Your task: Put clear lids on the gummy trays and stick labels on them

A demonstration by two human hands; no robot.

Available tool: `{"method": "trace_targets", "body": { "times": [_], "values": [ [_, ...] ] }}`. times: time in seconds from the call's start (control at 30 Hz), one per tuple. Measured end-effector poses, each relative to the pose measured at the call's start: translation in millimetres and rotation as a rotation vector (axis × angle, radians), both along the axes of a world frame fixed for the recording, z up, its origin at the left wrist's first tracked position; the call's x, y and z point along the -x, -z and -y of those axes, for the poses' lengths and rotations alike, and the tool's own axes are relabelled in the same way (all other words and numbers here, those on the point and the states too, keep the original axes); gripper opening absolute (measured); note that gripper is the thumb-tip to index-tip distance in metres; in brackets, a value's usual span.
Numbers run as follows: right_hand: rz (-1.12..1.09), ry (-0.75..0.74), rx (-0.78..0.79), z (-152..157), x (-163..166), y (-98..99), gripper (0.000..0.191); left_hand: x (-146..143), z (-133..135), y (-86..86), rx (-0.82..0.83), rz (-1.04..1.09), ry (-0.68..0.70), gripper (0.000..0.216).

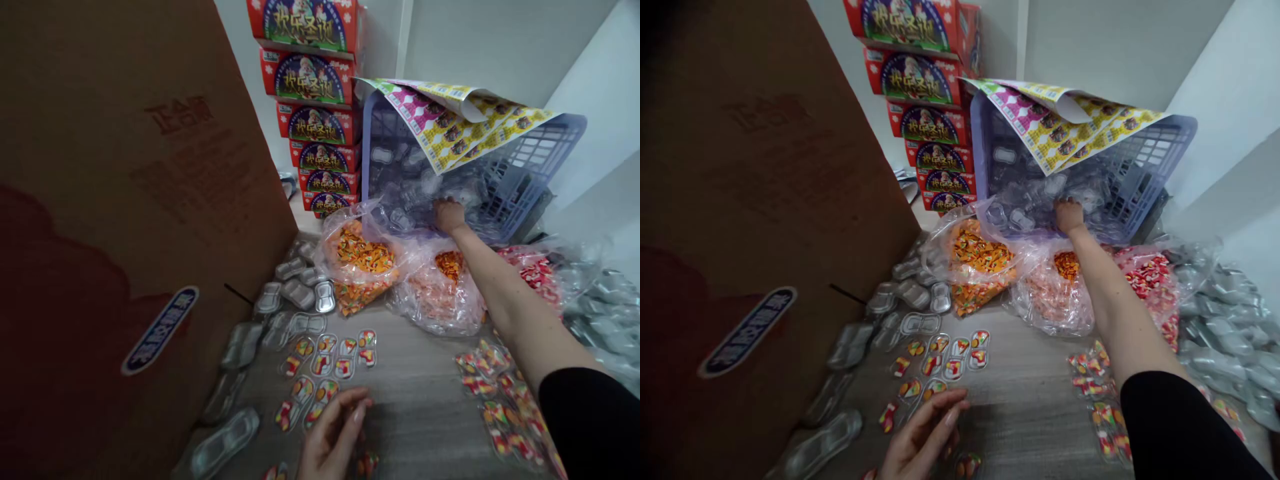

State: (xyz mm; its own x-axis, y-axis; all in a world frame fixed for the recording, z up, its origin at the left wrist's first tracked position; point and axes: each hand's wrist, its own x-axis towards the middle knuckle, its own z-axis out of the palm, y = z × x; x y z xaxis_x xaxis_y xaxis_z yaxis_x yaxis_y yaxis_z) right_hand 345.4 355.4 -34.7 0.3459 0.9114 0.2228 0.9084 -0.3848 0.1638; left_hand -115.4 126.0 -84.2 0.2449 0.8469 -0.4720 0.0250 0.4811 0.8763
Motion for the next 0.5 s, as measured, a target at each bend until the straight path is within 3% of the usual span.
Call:
{"method": "trace_targets", "body": {
  "times": [0.2, 0.27, 0.33, 0.43, 0.5],
  "values": [
    [-0.211, 0.082, -0.317, 30, 4, -41.7, 0.031, -12, -5, -6.5, -0.1, 0.034, 0.063, 0.045],
    [-0.433, 0.032, -0.428, 51, 17, -53.4, 0.026, -23, -8, -9.3, -0.114, 0.077, 0.144, 0.044],
    [-0.817, -0.052, -0.501, 82, 40, -59.2, 0.029, -38, -12, -12.9, -0.093, 0.152, 0.179, 0.045],
    [-1.427, -0.139, -0.379, 143, 95, -48.8, 0.044, -59, -16, -20.3, -0.084, 0.336, 0.092, 0.055],
    [-1.611, -0.134, -0.264, 184, 138, -27.6, 0.047, -73, -14, -24.3, -0.091, 0.423, 0.004, 0.063]
  ]
}}
